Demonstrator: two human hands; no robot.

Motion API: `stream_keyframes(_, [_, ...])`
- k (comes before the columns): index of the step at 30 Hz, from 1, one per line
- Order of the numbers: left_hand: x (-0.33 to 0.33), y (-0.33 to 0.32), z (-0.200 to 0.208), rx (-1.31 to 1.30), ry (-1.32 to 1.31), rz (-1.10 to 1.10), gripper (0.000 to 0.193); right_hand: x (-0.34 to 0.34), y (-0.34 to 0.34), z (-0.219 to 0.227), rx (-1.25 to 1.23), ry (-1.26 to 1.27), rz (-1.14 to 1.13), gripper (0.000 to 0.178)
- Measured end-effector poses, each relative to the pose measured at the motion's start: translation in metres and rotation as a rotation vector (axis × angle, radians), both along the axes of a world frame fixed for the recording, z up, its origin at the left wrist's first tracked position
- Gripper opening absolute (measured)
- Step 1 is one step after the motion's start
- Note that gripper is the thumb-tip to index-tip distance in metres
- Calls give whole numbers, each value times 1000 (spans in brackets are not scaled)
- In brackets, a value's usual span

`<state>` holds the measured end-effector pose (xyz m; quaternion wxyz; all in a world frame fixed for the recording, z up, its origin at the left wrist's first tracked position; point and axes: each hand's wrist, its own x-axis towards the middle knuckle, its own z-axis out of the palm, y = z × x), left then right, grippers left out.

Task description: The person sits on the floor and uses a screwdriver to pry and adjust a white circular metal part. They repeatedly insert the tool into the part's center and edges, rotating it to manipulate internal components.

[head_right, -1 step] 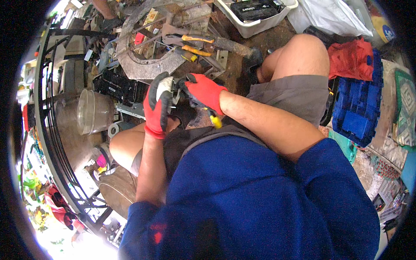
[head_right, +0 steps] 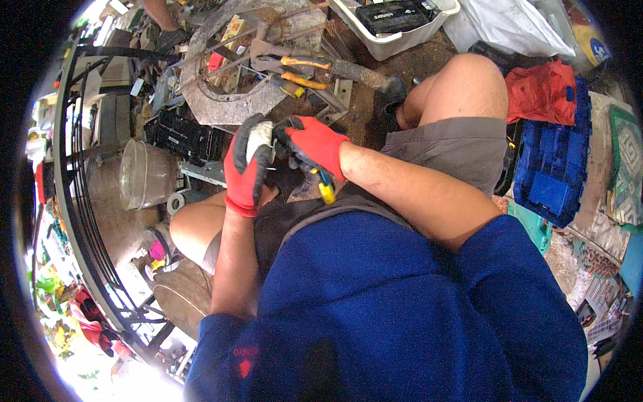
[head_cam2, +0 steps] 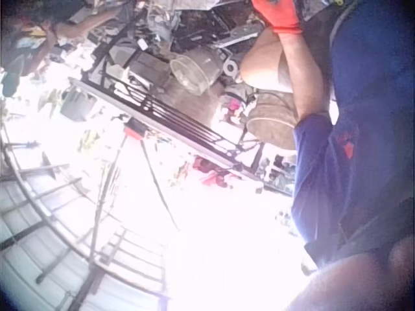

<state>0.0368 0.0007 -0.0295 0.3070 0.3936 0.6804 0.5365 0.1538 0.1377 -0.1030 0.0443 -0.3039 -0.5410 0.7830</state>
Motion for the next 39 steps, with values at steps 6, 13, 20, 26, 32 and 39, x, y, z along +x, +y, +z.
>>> stream_keyframes(6, [0,5,3,91,-814,226,56,-1,-6,38,336,70,-52,27])
stream_keyframes(13, [-10,-1,-18,225,-1018,125,67,0,-7,68,813,27,-15,51])
stream_keyframes(20, [0,7,-21,187,-1016,184,68,4,-3,74,809,-30,-29,40])
stream_keyframes(26, [15,6,-13,138,-525,148,59,0,2,90,494,-75,-92,27])
stream_keyframes(32, [21,9,-18,183,-306,186,49,-2,2,74,511,-46,-154,16])
stream_keyframes(39, [24,2,-26,280,-796,153,57,-2,0,78,711,-37,-103,21])
